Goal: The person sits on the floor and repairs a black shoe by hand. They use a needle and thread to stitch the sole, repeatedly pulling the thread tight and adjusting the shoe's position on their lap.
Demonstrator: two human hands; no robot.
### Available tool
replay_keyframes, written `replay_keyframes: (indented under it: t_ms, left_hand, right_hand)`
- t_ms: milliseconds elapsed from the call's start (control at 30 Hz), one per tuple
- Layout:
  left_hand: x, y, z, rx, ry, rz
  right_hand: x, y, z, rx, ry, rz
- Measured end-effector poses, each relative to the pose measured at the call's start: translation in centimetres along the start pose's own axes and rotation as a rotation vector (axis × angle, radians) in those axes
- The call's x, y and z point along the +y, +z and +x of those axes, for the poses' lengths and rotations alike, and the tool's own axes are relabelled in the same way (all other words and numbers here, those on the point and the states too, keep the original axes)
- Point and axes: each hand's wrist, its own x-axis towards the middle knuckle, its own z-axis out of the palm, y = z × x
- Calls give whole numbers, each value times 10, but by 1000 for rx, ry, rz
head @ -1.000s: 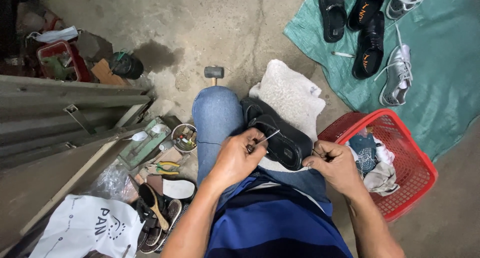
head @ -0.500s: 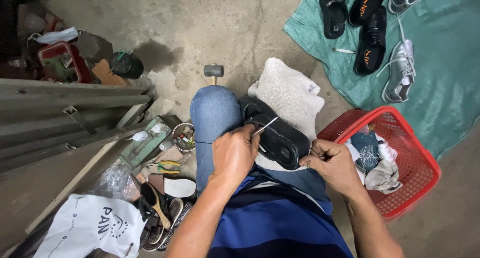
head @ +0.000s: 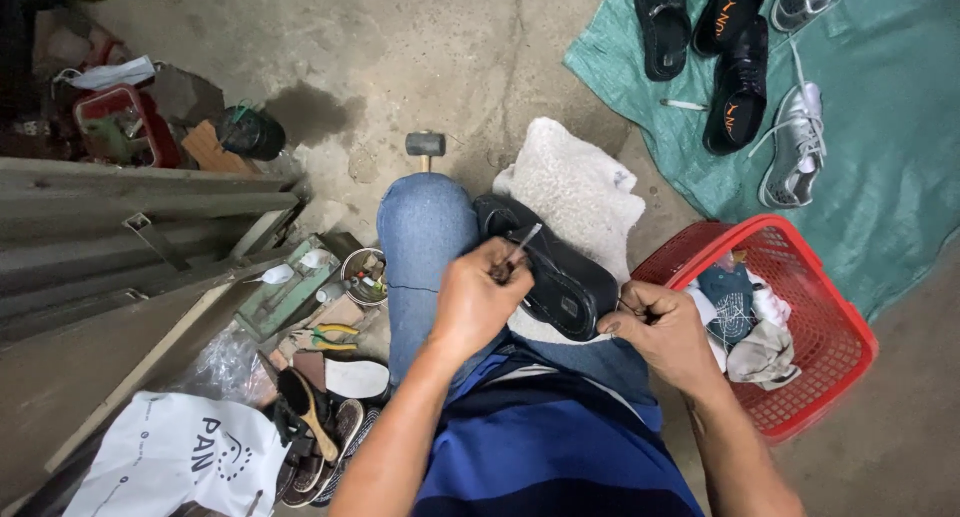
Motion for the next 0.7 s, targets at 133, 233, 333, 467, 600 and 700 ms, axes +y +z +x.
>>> replay_keyframes:
  t_ms: [133, 233, 333, 467, 600, 700]
  left_hand:
    - [18, -45, -14, -200, 12, -381]
    - [19, -88, -34, -315, 57, -526]
    - [15, -122, -53, -305, 223, -515]
    - [13, -126, -64, -132, 393, -679]
    - [17, -111, -68, -300, 387, -1030]
    - [34, -109, -72, -194, 331, -895]
  right_hand:
    - [-7, 2, -1, 8, 14, 24]
    - [-18, 12, -3, 37, 21, 78]
    - [-29, 26, -6, 3, 127, -59]
    - [-46, 46, -8, -36, 61, -239]
    - [-52, 36, -16, -78, -44, -512]
    - [-38, -14, -19, 38, -124, -752]
